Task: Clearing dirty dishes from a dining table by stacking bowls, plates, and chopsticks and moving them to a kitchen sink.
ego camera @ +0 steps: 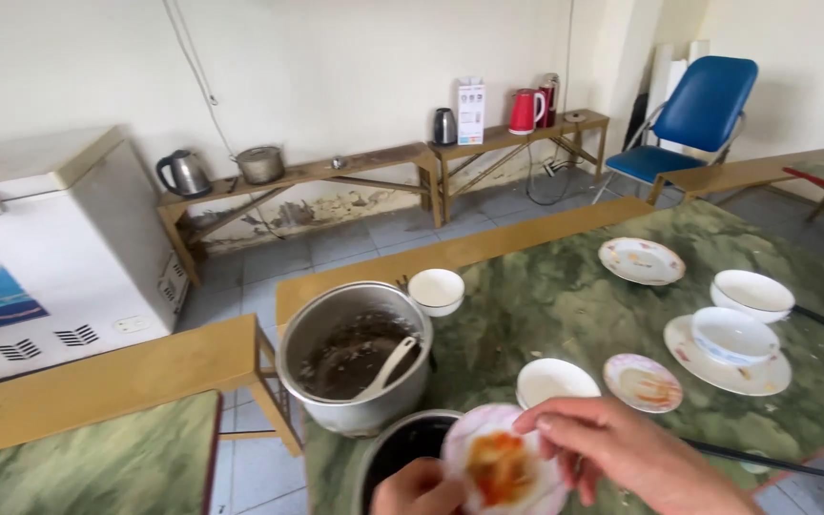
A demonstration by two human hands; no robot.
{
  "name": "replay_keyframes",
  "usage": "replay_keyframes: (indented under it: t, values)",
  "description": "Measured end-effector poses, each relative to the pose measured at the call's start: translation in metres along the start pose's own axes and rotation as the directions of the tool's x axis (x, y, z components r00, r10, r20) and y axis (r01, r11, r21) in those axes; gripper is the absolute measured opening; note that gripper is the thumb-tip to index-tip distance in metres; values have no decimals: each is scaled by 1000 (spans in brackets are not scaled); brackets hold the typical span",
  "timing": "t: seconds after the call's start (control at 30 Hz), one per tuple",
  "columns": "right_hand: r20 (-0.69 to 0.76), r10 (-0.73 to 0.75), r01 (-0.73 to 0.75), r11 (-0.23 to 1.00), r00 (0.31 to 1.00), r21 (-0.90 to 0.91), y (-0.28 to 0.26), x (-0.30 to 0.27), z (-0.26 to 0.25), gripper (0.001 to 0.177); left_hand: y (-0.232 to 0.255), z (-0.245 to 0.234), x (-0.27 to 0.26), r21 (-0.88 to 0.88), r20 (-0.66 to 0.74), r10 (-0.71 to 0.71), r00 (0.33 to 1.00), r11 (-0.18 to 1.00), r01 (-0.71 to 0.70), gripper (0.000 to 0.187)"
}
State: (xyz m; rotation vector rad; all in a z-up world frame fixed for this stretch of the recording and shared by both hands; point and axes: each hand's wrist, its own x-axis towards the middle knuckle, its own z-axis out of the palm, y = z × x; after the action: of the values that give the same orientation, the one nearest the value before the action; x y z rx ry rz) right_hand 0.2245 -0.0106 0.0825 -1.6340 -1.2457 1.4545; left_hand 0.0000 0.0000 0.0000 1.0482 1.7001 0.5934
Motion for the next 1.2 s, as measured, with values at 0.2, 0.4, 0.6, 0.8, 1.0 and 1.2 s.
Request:
replay_keyframes:
  t: [0.2, 0.4, 0.6, 0.8, 1.0, 1.2]
  values:
    - [-628, -21, -227, 923, 778, -312, 58, 18, -118, 21, 72, 160, 1, -513, 245, 143, 959, 858, 3, 8]
    - [-471, 123, 33, 950, 873, 310, 157, 62, -199, 20, 94, 235, 9, -416, 265, 27, 964, 905, 89, 12]
    - [-627, 259, 18, 916, 735, 400, 181, 118, -207, 28, 83, 255, 6, -379, 326, -48, 944, 909, 177, 61]
    - [-681, 257, 66, 910, 685, 410, 200, 156, -199, 29, 74, 231, 9, -377, 285, -83, 955, 906, 192, 55]
    - [-677, 370, -54, 897, 637, 439, 207, 165, -194, 26, 77, 192, 4, -383, 265, -119, 957, 898, 217, 51]
    - [-732, 253, -171, 967, 633, 186, 245, 195, -208, 41, 59, 137, 10, -619, 241, -43, 970, 763, 187, 47]
